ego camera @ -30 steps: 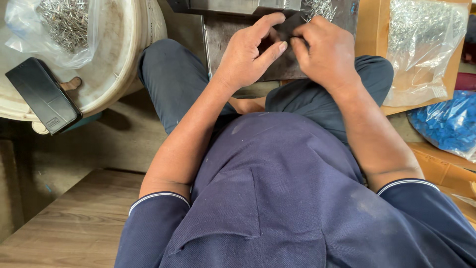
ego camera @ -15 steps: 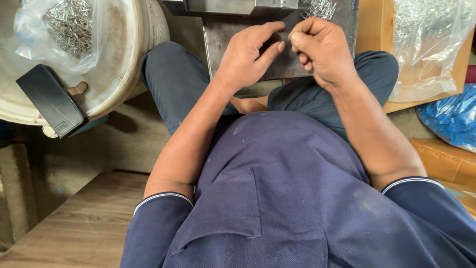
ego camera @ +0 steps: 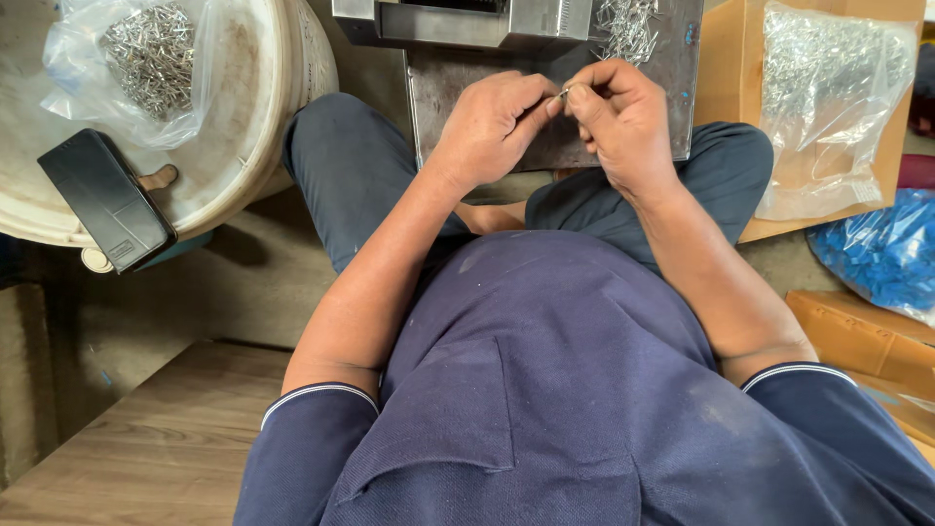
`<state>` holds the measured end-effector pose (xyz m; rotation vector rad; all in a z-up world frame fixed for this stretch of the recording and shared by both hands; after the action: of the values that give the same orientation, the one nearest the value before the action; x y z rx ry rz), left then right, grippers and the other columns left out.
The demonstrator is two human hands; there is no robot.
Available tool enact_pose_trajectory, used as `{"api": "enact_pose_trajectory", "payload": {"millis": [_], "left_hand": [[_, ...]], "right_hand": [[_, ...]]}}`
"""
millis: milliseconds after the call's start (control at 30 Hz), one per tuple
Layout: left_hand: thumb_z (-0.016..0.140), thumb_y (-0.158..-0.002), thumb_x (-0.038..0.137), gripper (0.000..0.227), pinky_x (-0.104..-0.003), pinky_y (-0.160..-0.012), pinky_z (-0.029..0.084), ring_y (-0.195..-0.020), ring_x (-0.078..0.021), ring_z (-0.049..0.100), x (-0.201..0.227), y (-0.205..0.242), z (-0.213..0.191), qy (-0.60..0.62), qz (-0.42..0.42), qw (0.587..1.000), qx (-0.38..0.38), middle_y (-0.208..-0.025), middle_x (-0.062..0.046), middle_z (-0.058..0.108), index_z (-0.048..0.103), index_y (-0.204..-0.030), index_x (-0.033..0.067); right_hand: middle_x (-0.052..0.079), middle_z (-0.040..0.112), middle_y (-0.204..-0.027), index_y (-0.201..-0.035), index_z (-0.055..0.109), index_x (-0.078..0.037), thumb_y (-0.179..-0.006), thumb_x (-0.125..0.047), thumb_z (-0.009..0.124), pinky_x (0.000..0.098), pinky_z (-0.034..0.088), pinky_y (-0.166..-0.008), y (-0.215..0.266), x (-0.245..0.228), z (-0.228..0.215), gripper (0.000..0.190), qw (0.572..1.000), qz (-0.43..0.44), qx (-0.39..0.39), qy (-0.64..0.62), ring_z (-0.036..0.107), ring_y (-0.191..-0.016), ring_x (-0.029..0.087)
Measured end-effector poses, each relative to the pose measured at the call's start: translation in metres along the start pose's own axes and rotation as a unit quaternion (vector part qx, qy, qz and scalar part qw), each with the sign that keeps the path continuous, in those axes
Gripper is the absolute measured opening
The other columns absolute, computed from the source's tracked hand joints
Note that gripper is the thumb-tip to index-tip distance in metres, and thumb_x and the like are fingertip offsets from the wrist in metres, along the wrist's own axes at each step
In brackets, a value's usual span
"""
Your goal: The person sits on the floor and uses a bench vise to assemble small metal fasteners. They pick up individual components, place them into the vise jaws, and tighten the screw to secure them together before removing the finished piece.
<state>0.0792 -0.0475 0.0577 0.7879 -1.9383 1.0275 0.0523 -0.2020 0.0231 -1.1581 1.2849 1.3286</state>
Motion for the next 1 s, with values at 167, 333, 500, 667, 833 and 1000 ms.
{"api": "enact_pose_trajectory", "payload": {"millis": [167,333,500,667,833,1000], "left_hand": [[0.066,-0.104,0.021,0.015,-0.041,-0.07,0.05,-0.078,-0.0294,0.063,0.001,0.0,-0.001,0.011,0.017,1.0,0.002,-0.08,-0.008,0.066,0.068,-0.099,0.0071],[0.066,-0.105,0.024,0.017,-0.038,-0.074,0.053,-0.081,-0.0254,0.067,-0.002,0.002,-0.002,0.034,-0.012,0.999,0.006,-0.086,-0.007,0.069,0.067,-0.115,0.0104],[0.074,-0.101,0.027,0.049,-0.034,-0.075,0.056,-0.081,-0.021,0.069,-0.007,0.004,-0.004,0.049,-0.042,0.998,0.004,-0.088,-0.007,0.069,0.054,-0.144,0.0122],[0.074,-0.102,0.023,0.054,-0.031,-0.078,0.057,-0.082,-0.0165,0.071,-0.007,0.004,-0.001,0.065,-0.033,0.997,-0.005,-0.093,-0.001,0.072,0.049,-0.149,0.014],[0.074,-0.102,0.021,0.054,-0.031,-0.08,0.058,-0.084,-0.015,0.071,-0.008,0.005,0.001,0.069,-0.033,0.997,-0.008,-0.094,0.001,0.072,0.048,-0.15,0.0148],[0.074,-0.103,0.022,0.055,-0.031,-0.081,0.058,-0.085,-0.015,0.071,-0.009,0.005,0.001,0.065,-0.032,0.997,-0.01,-0.094,0.001,0.072,0.047,-0.15,0.0147]], "right_hand": [[0.001,0.064,-0.1,-0.115,0.066,0.001,-0.112,-0.01,0.073,0.0206,0.048,-0.072,0.002,-0.035,0.007,0.013,0.98,-0.141,-0.043,0.137,0.057,-0.081,0.005],[0.006,0.066,-0.099,-0.11,0.069,0.001,-0.109,-0.007,0.075,0.025,0.049,-0.074,0.003,-0.069,0.014,0.01,0.932,-0.212,-0.041,0.29,0.061,-0.083,0.011],[0.013,0.067,-0.099,-0.109,0.068,0.001,-0.108,0.001,0.071,0.0278,0.054,-0.076,0.002,-0.113,0.022,0.003,0.875,-0.302,-0.017,0.378,0.067,-0.085,0.02],[0.014,0.069,-0.101,-0.107,0.066,0.002,-0.104,0.003,0.069,0.0343,0.054,-0.075,-0.003,-0.138,0.038,0.004,0.823,-0.353,-0.034,0.444,0.069,-0.09,0.028],[0.013,0.068,-0.099,-0.106,0.066,0.002,-0.103,0.004,0.07,0.0346,0.054,-0.075,-0.006,-0.142,0.049,0.006,0.804,-0.374,-0.049,0.46,0.069,-0.091,0.027],[0.011,0.071,-0.1,-0.109,0.069,-0.001,-0.108,0.001,0.075,0.034,0.051,-0.075,-0.012,-0.132,0.042,0.006,0.819,-0.34,-0.035,0.461,0.067,-0.088,0.024]]}}
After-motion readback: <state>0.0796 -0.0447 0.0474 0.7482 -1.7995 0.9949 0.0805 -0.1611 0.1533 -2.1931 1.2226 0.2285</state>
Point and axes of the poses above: each hand's wrist, its own y-axis away from the middle knuckle, its own z-axis out of the palm, x = y × z, the point moved 10 cm from there along -y, towards the middle knuckle
